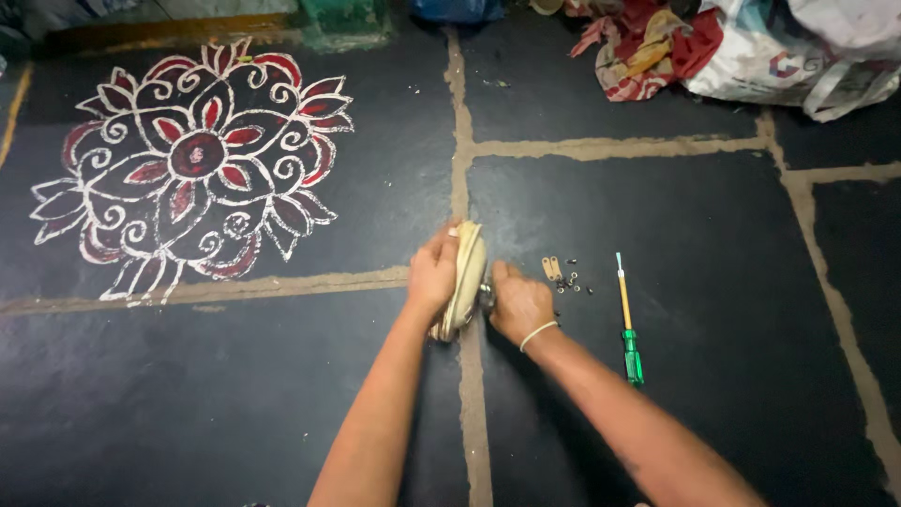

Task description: The person assembles a stack of wooden discs by inserting a metal hinge and fastening it with screws. They use a screwdriver to tighten the screws and repeatedly check the alignment of the discs.

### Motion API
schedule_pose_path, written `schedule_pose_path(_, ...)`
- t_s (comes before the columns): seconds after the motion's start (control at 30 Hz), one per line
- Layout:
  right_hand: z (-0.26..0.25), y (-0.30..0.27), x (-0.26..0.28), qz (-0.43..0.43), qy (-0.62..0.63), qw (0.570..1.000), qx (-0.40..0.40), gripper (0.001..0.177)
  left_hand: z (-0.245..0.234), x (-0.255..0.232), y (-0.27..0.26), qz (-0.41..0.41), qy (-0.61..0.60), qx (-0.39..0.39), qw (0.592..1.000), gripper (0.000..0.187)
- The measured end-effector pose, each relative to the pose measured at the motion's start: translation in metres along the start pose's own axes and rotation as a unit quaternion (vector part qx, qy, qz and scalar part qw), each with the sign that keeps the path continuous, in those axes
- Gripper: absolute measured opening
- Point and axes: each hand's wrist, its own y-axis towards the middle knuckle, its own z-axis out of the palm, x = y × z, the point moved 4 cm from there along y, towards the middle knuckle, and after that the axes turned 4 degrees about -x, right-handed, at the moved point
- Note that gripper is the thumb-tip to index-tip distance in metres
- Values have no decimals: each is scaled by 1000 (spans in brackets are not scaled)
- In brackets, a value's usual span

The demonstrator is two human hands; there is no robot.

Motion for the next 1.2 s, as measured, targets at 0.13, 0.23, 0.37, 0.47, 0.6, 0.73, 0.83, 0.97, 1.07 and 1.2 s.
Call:
schedule_pose_path(0.13, 3, -1, 7, -103, -30, 992, -67, 49, -4, 11, -2, 9, -69, -42, 997, 47)
schedule_pose_path(0.23, 4, 5, -1, -105, -36, 993, -29, 43, -3, 7, 4, -3, -42, -46, 998, 48)
schedule_pose_path(0.37, -4, 8, -35, -52, 149, 986, 50, 58, -1, 4, -1, -17, -18, -13, 1000, 48)
schedule_pose_path(0.47, 7, 15, -54, 85, 383, 895, 214, 70, 0, 0, 2, -4, 20, -5, 1000, 48)
schedule_pose_path(0.6, 22, 10, -58, 148, 426, 810, 376, 66, 1, -2, 3, 37, 38, 14, 999, 46)
schedule_pose_path(0.73, 23, 6, -57, 181, 508, 713, 448, 69, -2, -5, -2, 57, 12, 53, 997, 45)
schedule_pose_path(0.83, 29, 4, -60, 151, 516, 687, 489, 62, -7, -10, -5, 58, 21, 99, 993, 43)
schedule_pose_path(0.97, 53, 2, -68, 123, 514, 678, 510, 46, -9, -19, -13, 80, 10, 174, 981, 41)
schedule_pose_path(1.07, 71, 0, -74, 105, 537, 660, 515, 37, -9, -24, -18, 112, 31, 189, 975, 41)
schedule_pose_path(1.2, 75, 0, -64, 104, 520, 677, 511, 37, -11, -23, -20, 120, 2, 192, 974, 40)
